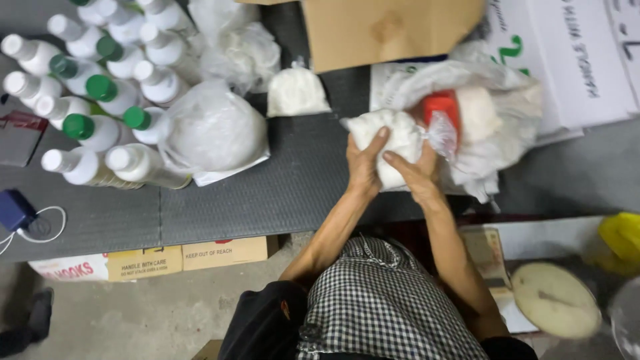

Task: Measuring and bagging white powder using a scoop and a digital scale.

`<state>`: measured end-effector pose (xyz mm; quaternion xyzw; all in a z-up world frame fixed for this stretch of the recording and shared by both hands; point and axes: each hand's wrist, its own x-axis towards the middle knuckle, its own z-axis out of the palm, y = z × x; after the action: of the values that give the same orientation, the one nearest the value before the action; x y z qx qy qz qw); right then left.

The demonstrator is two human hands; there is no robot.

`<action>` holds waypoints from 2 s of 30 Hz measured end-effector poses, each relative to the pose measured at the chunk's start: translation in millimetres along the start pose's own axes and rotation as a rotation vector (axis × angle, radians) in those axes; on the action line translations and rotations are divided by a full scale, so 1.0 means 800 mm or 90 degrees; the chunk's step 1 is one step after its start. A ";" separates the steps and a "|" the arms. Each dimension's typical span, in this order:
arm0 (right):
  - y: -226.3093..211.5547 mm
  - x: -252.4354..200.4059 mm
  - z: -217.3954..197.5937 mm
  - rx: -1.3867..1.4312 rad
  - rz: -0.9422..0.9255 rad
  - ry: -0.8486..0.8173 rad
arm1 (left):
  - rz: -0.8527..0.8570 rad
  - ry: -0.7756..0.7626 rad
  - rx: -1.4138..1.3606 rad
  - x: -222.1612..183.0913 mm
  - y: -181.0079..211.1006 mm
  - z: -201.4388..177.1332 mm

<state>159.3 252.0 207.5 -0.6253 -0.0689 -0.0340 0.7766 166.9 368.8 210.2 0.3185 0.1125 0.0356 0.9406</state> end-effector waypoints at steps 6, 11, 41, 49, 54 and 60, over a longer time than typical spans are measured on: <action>0.094 0.057 0.086 -0.059 0.212 0.035 | -0.031 0.069 -0.079 0.046 0.051 -0.129; 0.193 0.113 0.134 -0.254 0.266 -0.082 | -0.111 0.162 -0.167 0.083 0.045 -0.254; 0.293 0.119 0.189 -0.733 -0.018 -0.117 | 0.354 -0.066 1.112 0.162 0.078 -0.336; 0.319 0.191 0.195 -0.738 -0.014 -0.127 | 0.416 -0.039 1.096 0.231 0.079 -0.335; 0.317 0.213 0.192 -0.749 0.026 -0.158 | 0.387 -0.007 1.168 0.255 0.067 -0.346; 0.290 0.200 0.194 -0.711 0.106 -0.220 | 0.213 -0.082 1.198 0.217 0.113 -0.302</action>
<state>339.4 458.4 39.7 -0.9392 -0.1169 0.0987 0.3073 279.4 607.6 46.2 0.9570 -0.0042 0.0468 0.2863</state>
